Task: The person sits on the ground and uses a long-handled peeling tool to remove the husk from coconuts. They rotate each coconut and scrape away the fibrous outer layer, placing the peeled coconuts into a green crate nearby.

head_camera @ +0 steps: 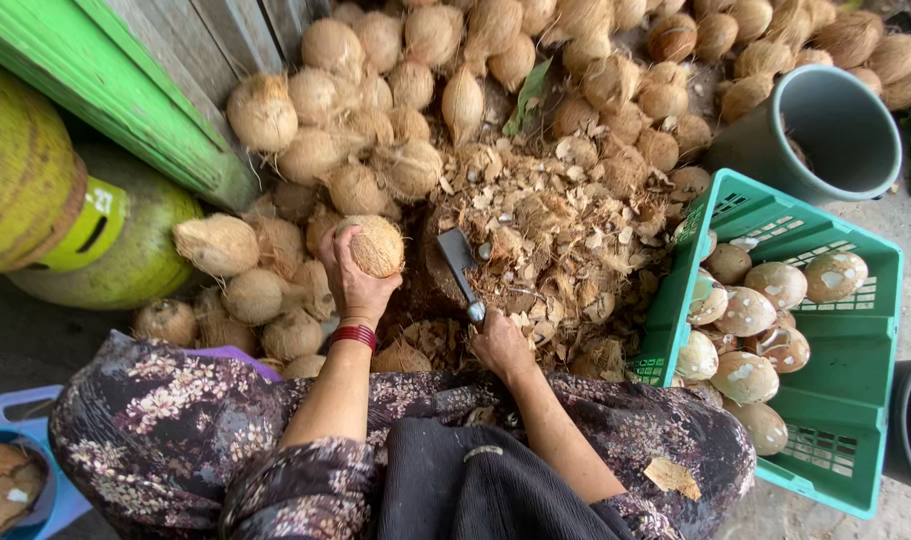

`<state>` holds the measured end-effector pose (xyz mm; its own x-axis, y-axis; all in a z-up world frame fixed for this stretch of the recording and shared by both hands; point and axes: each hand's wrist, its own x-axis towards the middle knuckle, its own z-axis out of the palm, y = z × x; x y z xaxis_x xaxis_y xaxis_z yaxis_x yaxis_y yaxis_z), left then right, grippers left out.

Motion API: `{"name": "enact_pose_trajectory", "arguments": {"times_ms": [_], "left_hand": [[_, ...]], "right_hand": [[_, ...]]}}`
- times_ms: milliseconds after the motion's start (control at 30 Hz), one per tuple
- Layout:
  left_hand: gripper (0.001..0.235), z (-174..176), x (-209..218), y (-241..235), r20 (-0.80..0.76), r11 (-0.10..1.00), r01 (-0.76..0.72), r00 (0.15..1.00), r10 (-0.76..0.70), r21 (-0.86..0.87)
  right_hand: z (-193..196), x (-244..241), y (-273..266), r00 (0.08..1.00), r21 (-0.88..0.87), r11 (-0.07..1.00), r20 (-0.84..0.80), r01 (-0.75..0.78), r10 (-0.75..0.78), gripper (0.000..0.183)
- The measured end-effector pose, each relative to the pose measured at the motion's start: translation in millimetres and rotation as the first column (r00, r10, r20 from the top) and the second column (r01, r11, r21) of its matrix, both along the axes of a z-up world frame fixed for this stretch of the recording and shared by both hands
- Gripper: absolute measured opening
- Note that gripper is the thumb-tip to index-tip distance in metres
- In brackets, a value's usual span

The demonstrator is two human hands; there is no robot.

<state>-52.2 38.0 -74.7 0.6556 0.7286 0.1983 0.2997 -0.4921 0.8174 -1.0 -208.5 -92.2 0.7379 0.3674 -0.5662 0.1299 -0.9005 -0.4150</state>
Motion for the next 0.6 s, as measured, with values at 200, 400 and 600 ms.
{"name": "enact_pose_trajectory", "arguments": {"times_ms": [200, 400, 600], "left_hand": [[0.11, 64, 10, -9, 0.222, 0.937, 0.111, 0.956, -0.192, 0.332], [0.127, 74, 29, -53, 0.095, 0.987, 0.118, 0.99, -0.108, -0.11], [0.129, 64, 31, -66, -0.439, 0.867, 0.043, 0.849, -0.294, -0.497]], "right_hand": [[9, -4, -2, 1.0, -0.004, 1.0, 0.007, 0.007, -0.007, 0.035], [41, -15, 0, 0.793, 0.381, 0.727, -0.485, 0.572, -0.369, 0.029], [55, -15, -14, 0.702, 0.386, 0.632, -0.602, 0.672, -0.379, 0.018]]}}
